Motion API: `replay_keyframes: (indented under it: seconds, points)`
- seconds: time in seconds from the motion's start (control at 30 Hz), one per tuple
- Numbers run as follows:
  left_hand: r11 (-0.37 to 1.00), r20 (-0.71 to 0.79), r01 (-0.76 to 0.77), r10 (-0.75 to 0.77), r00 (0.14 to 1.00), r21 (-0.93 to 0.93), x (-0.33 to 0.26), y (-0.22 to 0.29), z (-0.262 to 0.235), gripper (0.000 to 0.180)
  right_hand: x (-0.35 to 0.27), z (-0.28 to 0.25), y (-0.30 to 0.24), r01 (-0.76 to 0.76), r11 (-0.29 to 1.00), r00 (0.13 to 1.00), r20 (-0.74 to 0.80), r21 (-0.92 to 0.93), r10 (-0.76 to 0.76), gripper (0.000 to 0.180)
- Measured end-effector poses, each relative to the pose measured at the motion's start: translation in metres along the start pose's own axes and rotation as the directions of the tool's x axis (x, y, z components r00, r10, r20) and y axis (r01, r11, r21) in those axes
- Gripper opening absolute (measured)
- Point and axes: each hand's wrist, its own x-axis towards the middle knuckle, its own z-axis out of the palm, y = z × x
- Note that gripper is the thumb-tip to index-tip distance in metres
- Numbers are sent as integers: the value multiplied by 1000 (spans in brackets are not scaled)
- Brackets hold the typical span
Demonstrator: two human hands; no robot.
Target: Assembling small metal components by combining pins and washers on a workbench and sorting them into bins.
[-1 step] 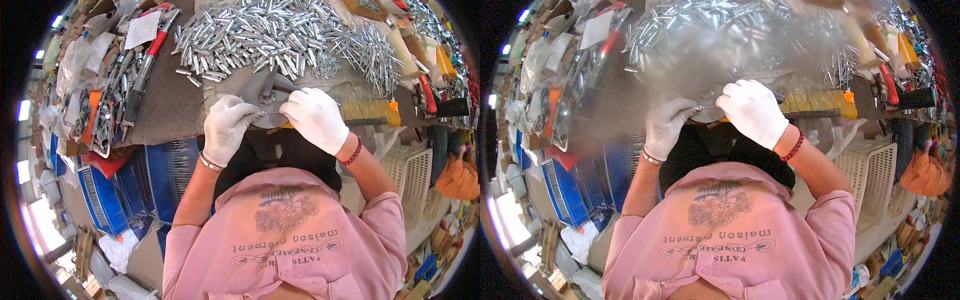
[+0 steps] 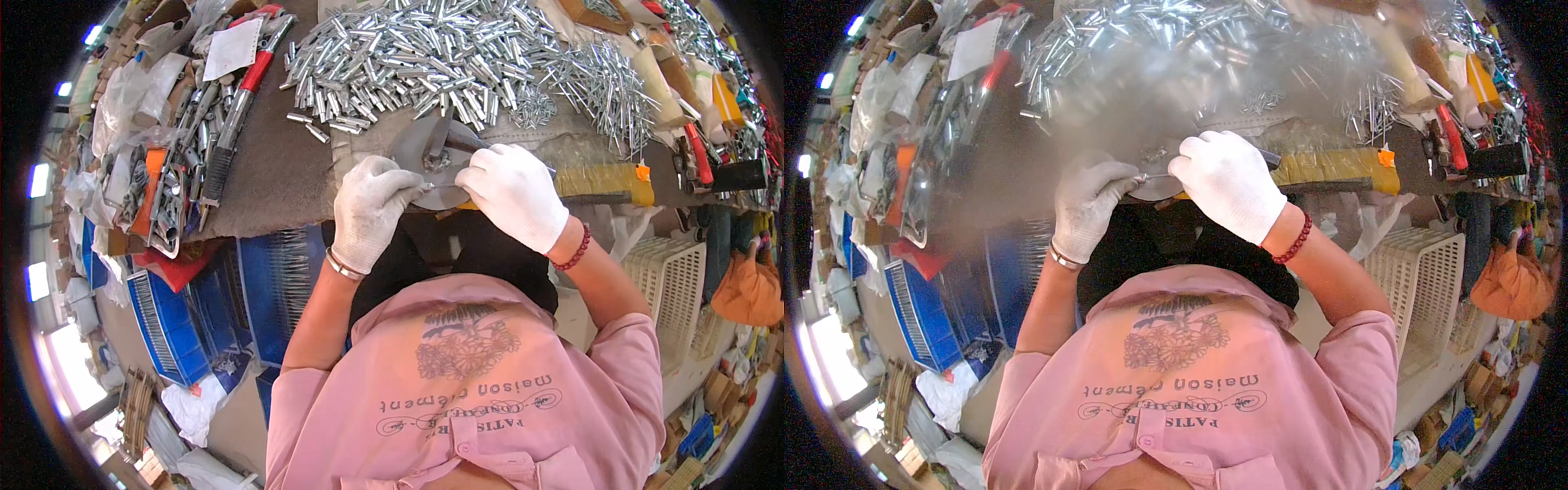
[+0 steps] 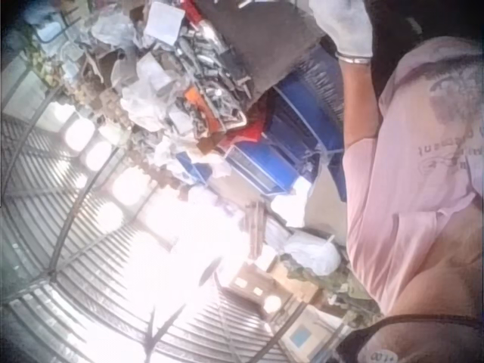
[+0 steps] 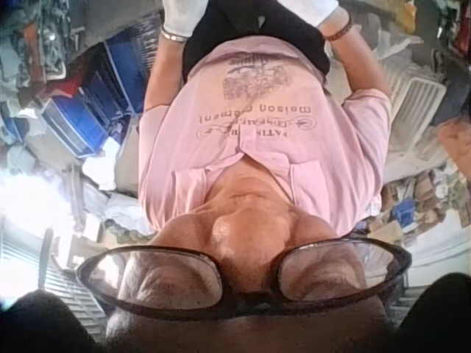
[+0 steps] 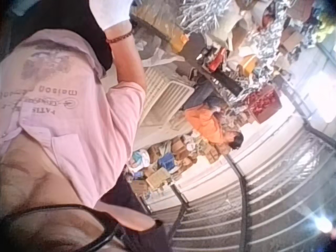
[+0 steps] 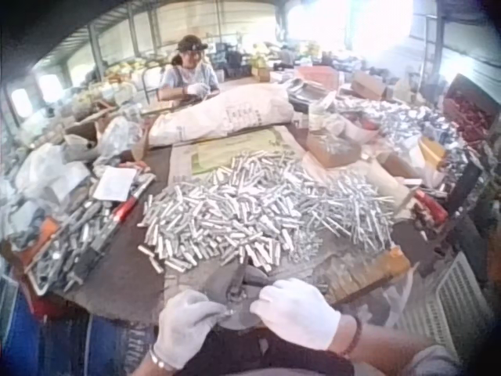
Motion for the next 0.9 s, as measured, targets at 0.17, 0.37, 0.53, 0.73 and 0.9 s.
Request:
replay_keyframes:
  seconds: [0.17, 0.37, 0.53, 0.73, 0.9]
  points:
    - [999, 43, -20, 22, 999, -38, 0, -4, 1, 16, -2, 4, -2, 21, 999, 1000, 19, -35, -20, 13]
    - [998, -10, -62, 62, 998, 12, -2, 7, -4, 16, -13, -12, 17, -192, 981, 955, -234, -17, 183, 15]
    - [996, -22, -82, 83, 996, 34, 1, 11, -4, 17, -31, -25, 76, -438, 899, 862, -290, -14, 416, 12]
    - [996, -9, -79, 80, 997, 46, 1, 7, -1, 18, -29, -19, 92, -355, 930, 926, -174, -101, 334, 13]
    - [995, -21, -96, 97, 995, 30, 2, 8, -1, 19, -37, -24, 97, -445, 894, 879, -168, 41, 446, 12]
